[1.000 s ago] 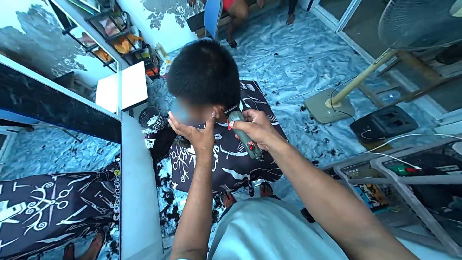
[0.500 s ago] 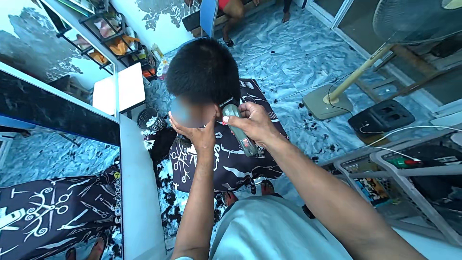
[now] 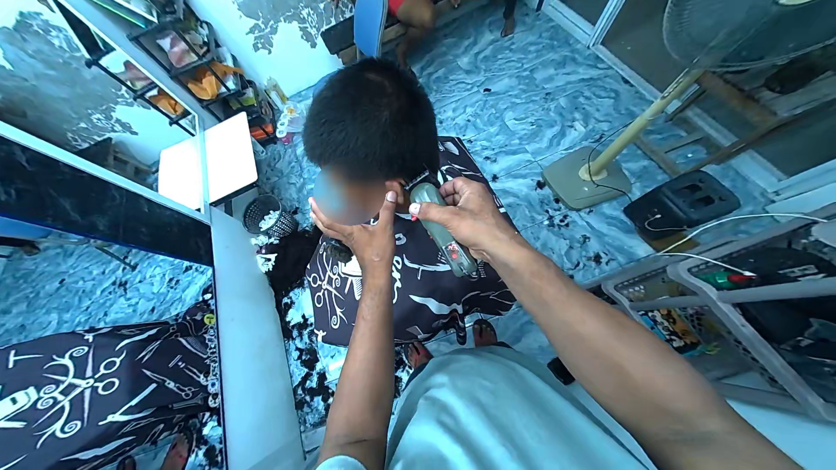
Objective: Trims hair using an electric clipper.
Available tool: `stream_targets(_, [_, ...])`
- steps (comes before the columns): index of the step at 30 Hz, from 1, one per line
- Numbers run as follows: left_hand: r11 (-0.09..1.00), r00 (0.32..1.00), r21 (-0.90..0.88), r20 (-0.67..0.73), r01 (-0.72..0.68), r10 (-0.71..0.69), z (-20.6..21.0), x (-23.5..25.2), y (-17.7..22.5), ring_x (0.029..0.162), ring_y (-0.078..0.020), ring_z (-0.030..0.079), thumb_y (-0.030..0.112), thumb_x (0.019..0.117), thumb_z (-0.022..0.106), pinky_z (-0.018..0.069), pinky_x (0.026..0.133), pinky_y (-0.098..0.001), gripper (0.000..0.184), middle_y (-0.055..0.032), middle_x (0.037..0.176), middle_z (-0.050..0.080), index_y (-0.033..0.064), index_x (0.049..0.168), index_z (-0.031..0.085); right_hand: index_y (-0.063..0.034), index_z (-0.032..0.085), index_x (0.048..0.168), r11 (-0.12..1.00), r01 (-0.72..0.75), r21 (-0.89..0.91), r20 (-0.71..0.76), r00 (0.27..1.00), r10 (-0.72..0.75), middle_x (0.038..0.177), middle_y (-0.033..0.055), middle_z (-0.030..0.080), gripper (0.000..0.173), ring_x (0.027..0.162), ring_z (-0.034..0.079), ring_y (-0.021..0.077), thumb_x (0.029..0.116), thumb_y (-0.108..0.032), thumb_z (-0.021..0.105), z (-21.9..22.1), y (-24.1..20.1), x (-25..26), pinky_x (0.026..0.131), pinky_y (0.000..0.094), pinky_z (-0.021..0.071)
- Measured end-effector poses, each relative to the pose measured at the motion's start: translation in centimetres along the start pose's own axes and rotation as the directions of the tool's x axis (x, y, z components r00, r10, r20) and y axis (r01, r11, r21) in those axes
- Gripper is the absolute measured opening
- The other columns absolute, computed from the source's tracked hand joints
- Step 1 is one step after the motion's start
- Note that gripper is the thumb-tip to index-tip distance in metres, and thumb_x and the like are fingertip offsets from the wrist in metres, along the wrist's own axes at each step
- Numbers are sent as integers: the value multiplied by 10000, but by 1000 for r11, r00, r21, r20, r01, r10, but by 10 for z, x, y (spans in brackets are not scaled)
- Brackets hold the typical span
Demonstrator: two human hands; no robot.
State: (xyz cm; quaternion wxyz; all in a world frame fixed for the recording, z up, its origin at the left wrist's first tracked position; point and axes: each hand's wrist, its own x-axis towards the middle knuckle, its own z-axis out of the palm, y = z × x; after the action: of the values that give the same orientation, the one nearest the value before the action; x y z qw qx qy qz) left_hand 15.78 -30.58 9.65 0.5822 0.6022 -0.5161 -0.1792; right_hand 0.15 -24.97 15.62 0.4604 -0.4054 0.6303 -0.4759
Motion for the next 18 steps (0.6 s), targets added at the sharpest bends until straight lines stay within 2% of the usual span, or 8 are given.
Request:
stream_targets(4, [1000,1000,-22,1,9,-9,1,1,0,1551,-368,153,506,703,888,222,1253,-418,1336,-299,1661,82,5,1620,55,-34,615,1146,992,112,-52,15,994,-112,907,104,690,576,742,694,201,764,-377,878,5,-9,3,668,402,618])
stream_targets(9, [998,998,-11,28,60,-59,-1,0,0,1562,-392,114,539,684,889,211,1258,-453,1368,-300,1670,46,26,1628,43,-4,608,1144,996,33,-80,-22,999,-34,902,129,675,558,748,692,226,786,-338,876,3,-7,-2,681,427,619])
stream_targets(13, [998,999,-32,13,53,-52,1,1,0,1555,-390,136,495,698,893,225,1252,-444,1332,-299,1666,81,5,1622,67,-55,629,1175,971,151,-187,-6,988,-155,950,82,702,602,797,695,185,765,-431,858,10,-14,3,714,408,604])
stream_targets(15, [998,999,-27,12,49,-49,1,1,-2,1557,-391,130,511,690,895,221,1254,-445,1344,-296,1667,79,8,1621,65,-50,624,1163,974,122,-189,-19,992,-128,950,88,694,595,808,691,189,767,-423,865,9,-12,1,724,411,602])
stream_targets(18, [998,999,-28,14,52,-52,2,0,-2,1559,-401,117,535,693,886,220,1253,-458,1349,-300,1671,53,18,1625,60,-23,609,1139,987,63,-147,-38,997,-69,913,112,673,571,761,688,210,776,-378,869,7,-10,-3,682,419,612])
